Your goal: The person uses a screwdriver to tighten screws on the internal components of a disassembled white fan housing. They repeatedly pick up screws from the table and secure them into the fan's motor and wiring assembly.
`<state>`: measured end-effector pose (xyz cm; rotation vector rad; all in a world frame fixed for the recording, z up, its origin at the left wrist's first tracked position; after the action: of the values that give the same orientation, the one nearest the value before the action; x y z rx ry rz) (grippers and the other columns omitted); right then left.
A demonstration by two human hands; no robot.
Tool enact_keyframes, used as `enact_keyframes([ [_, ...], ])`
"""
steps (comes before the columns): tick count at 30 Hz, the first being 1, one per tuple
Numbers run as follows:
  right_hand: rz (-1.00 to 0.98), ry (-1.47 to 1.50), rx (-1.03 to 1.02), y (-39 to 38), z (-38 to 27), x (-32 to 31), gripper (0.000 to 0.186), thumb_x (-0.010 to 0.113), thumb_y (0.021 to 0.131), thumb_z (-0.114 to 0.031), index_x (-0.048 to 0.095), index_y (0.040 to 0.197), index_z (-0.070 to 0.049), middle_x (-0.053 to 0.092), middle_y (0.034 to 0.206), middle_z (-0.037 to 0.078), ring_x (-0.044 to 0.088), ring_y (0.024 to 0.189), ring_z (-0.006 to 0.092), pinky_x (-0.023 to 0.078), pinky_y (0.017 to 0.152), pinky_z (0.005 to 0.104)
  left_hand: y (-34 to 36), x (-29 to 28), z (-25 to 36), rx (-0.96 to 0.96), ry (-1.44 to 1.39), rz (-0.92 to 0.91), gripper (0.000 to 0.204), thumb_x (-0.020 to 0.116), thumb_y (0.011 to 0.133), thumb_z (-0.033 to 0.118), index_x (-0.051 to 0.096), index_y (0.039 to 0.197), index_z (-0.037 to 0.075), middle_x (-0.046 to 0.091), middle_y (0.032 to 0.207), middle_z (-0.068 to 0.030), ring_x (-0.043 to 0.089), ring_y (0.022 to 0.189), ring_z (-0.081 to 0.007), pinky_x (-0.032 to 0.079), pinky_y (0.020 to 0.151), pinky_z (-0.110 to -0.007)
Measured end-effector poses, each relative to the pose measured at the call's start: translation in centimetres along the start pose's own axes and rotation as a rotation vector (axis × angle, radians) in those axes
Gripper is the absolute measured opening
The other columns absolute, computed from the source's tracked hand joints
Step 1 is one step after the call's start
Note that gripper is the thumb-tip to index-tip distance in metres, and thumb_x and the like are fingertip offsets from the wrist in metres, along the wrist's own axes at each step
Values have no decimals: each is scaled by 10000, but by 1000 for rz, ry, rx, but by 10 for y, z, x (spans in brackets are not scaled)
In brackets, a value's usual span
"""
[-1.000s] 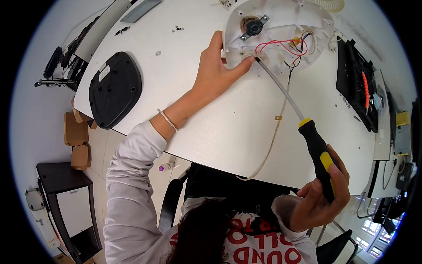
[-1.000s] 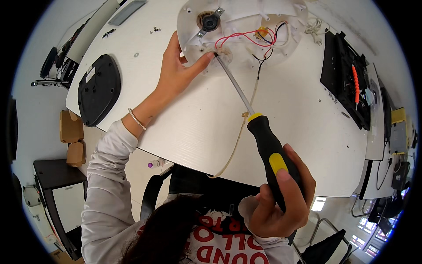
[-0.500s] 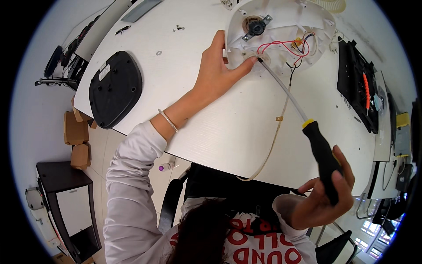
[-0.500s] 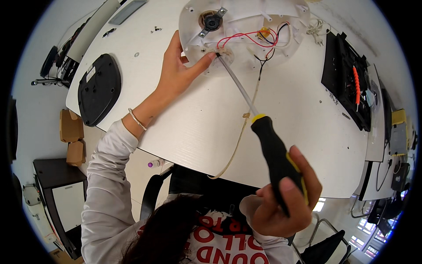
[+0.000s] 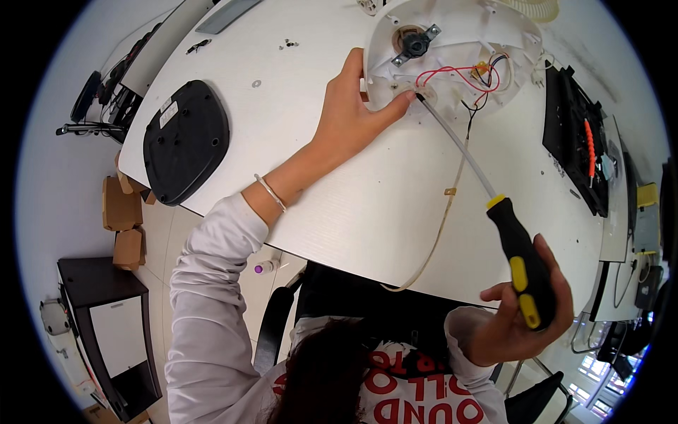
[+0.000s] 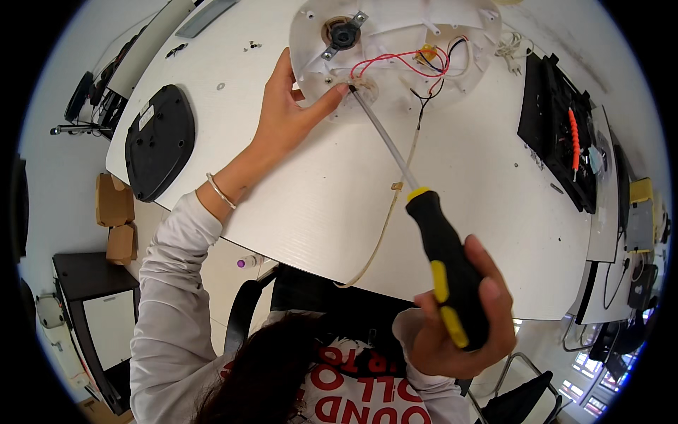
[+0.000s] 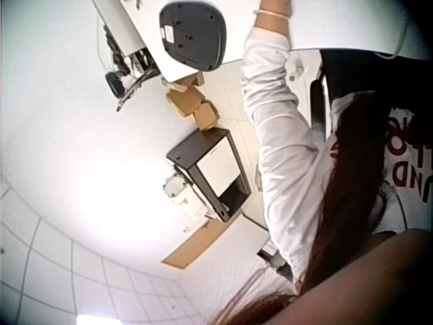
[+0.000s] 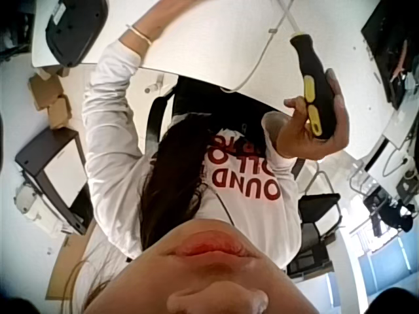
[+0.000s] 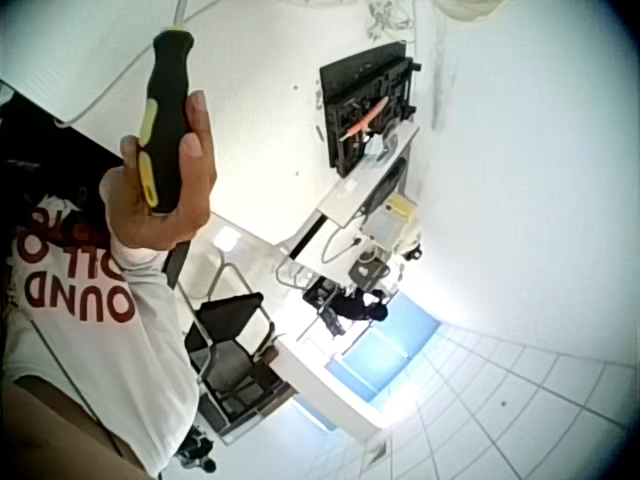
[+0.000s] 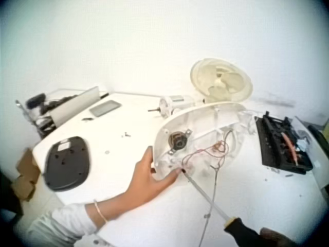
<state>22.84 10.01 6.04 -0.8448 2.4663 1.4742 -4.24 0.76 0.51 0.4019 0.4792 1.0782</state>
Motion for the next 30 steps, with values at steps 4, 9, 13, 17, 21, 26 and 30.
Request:
enact_keyframes([
  [4,114,-34,124,0,19,-9,416,619,853,-284,464,1116,-2,624,985,250,594,529,123,454,451,152,1,-6,2,76,110,-41,421,711,764,276,413,894,10,582,784,-90,522,666,-114,410,516,-261],
  [9,206,48,275,-8,48,-13,497,506,879,-463,476,1058,0,625,862,190,618,578,177,476,446,199,10,-26,3,-17,-45,-200,305,595,875,265,508,966,-13,597,839,-75,538,772,-116,449,634,-265],
  [13,277,285,518,-16,79,-13,544,437,890,-534,478,1003,-3,598,786,138,601,571,174,456,418,204,19,-55,3,-48,141,-233,249,574,884,224,596,1025,19,625,934,-47,567,898,-131,469,765,-289],
  [17,332,462,667,-23,93,0,488,414,914,-497,495,1002,-24,579,774,94,523,514,115,383,431,175,13,-64,-6,-90,575,-359,140,642,808,156,656,922,75,643,907,-1,576,818,-137,465,719,-293],
  [21,305,478,712,-27,100,7,458,405,927,-478,502,1023,-41,568,789,74,487,516,88,343,454,163,1,-55,-11,-87,858,-430,123,662,748,113,667,868,89,636,874,-28,590,776,-186,470,677,-291],
  [26,353,556,799,-35,112,3,460,464,909,-476,504,1083,-52,547,877,66,535,697,67,355,514,137,-2,-44,-16,-72,960,-449,63,636,751,104,628,803,69,612,814,-38,592,778,-198,472,658,-306],
  [30,314,642,818,-39,118,1,443,487,911,-447,496,1126,-60,535,942,56,543,825,58,376,580,118,-3,-40,-13,34,982,-435,69,616,759,79,591,820,59,597,788,-41,585,795,-196,470,650,-310],
])
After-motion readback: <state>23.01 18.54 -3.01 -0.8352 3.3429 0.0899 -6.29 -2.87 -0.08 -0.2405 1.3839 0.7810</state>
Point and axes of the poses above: each hand's wrist, its own y-axis towards the middle knuckle, its own x-axis out of the palm, z = x × y, the point moved 6 cm from there along y, towards the middle knuckle
